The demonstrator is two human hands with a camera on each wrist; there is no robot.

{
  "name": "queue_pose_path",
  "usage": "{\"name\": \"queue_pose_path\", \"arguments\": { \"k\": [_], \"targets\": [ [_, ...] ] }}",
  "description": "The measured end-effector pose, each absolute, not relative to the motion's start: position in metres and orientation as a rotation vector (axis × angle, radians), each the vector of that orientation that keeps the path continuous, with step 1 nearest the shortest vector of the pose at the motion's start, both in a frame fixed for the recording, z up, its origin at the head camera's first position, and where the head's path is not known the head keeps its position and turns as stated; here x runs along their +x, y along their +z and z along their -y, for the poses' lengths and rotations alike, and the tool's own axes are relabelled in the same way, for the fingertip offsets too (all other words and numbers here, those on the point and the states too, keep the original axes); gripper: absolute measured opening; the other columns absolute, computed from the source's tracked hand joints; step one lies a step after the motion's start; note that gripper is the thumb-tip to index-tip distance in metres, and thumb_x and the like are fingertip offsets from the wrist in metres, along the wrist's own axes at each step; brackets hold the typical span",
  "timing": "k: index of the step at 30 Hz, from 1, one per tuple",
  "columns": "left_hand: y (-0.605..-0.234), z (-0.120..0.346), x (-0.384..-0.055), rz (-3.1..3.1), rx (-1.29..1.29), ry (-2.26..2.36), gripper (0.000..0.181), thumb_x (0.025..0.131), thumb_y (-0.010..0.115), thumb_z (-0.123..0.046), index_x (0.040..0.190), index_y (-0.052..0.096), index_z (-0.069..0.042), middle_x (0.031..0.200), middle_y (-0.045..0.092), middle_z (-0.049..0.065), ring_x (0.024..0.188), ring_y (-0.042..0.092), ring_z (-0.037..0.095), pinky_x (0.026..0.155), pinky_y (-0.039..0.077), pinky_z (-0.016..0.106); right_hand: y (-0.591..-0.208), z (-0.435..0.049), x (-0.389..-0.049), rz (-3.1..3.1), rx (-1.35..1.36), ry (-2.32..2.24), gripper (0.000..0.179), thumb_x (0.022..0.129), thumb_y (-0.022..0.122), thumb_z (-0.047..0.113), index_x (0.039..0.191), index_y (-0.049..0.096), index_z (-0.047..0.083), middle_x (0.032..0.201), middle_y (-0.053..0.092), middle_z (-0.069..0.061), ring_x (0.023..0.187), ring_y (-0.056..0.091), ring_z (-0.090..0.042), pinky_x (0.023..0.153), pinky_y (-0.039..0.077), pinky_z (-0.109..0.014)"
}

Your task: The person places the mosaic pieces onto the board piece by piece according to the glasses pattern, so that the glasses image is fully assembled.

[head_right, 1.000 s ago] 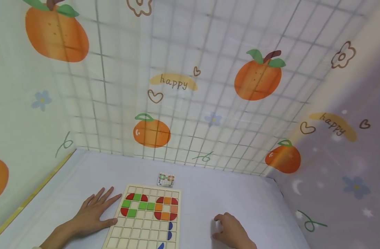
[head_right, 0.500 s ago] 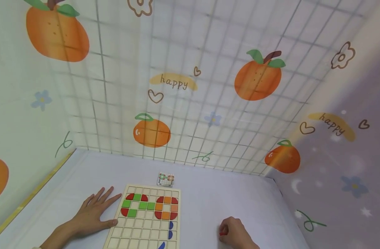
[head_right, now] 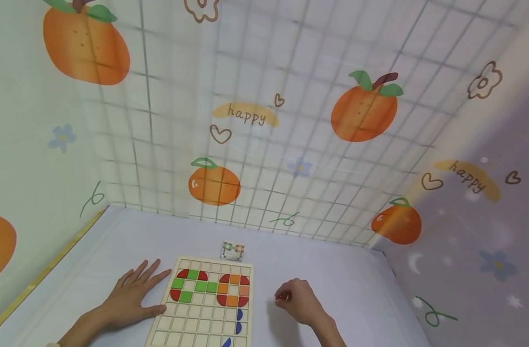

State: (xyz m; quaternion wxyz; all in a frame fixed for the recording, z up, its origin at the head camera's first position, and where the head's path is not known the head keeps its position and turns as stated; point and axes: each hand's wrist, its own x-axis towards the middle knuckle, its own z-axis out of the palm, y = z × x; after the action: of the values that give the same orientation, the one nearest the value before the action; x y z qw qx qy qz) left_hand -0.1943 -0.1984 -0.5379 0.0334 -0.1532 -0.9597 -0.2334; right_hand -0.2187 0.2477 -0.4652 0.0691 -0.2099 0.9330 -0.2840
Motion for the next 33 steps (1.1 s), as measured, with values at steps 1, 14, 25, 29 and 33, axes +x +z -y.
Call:
{"name": "queue_pose_path", "arguments": {
  "k": [1,14,25,29,33],
  "targets": [
    [-0.537,0.198,-0.194,2.951,-0.472,-0.721,0.091,0.077,0.062,-0.075,0.147,0.048,-0.019,0.157,0.028,0.018,0.144,0.014,0.045,0.109,0.011,0.065,-0.464,-0.240,-0.223,-2.817,-0.635,-0.883,0.005,0.083,0.078,0.005,0.087,0.076,0.008,0.073,0.064,0.012,0.061,0.053,-0.006,0.054,0.047,-0.023],
    [-0.541,0.198,-0.196,2.949,-0.467,-0.756,0.090,0.077,0.065,-0.072,0.146,0.048,-0.017,0.157,0.028,0.019,0.144,0.012,0.046,0.109,0.008,0.066,-0.472,-0.152,-0.248,-2.603,-0.529,-1.535,0.011,0.089,0.073,0.006,0.100,0.072,0.009,0.085,0.069,0.000,0.076,0.070,-0.027,0.066,0.059,-0.033],
    [-0.540,0.197,-0.195,2.961,-0.470,-0.725,0.091,0.077,0.060,-0.076,0.147,0.048,-0.019,0.158,0.027,0.018,0.145,0.012,0.045,0.109,0.009,0.066,-0.480,-0.107,-0.241,-2.492,-0.603,-1.557,0.008,0.088,0.071,0.003,0.093,0.075,0.008,0.084,0.070,-0.001,0.072,0.070,-0.022,0.062,0.057,-0.028],
    [-0.540,0.197,-0.195,2.970,-0.457,-0.728,0.091,0.077,0.060,-0.076,0.148,0.047,-0.019,0.159,0.026,0.017,0.145,0.011,0.044,0.110,0.007,0.065,-0.486,-0.095,-0.236,-2.492,-0.677,-1.443,0.003,0.086,0.075,0.006,0.084,0.077,0.008,0.074,0.071,0.004,0.064,0.067,-0.011,0.057,0.055,-0.024],
    [-0.541,0.197,-0.197,2.978,-0.446,-0.732,0.091,0.077,0.060,-0.076,0.148,0.047,-0.019,0.159,0.026,0.016,0.145,0.011,0.044,0.110,0.007,0.065,-0.495,-0.083,-0.234,-2.515,-0.708,-1.365,0.006,0.084,0.078,0.006,0.078,0.078,0.008,0.068,0.069,0.007,0.058,0.063,-0.003,0.053,0.052,-0.021]
  ]
}}
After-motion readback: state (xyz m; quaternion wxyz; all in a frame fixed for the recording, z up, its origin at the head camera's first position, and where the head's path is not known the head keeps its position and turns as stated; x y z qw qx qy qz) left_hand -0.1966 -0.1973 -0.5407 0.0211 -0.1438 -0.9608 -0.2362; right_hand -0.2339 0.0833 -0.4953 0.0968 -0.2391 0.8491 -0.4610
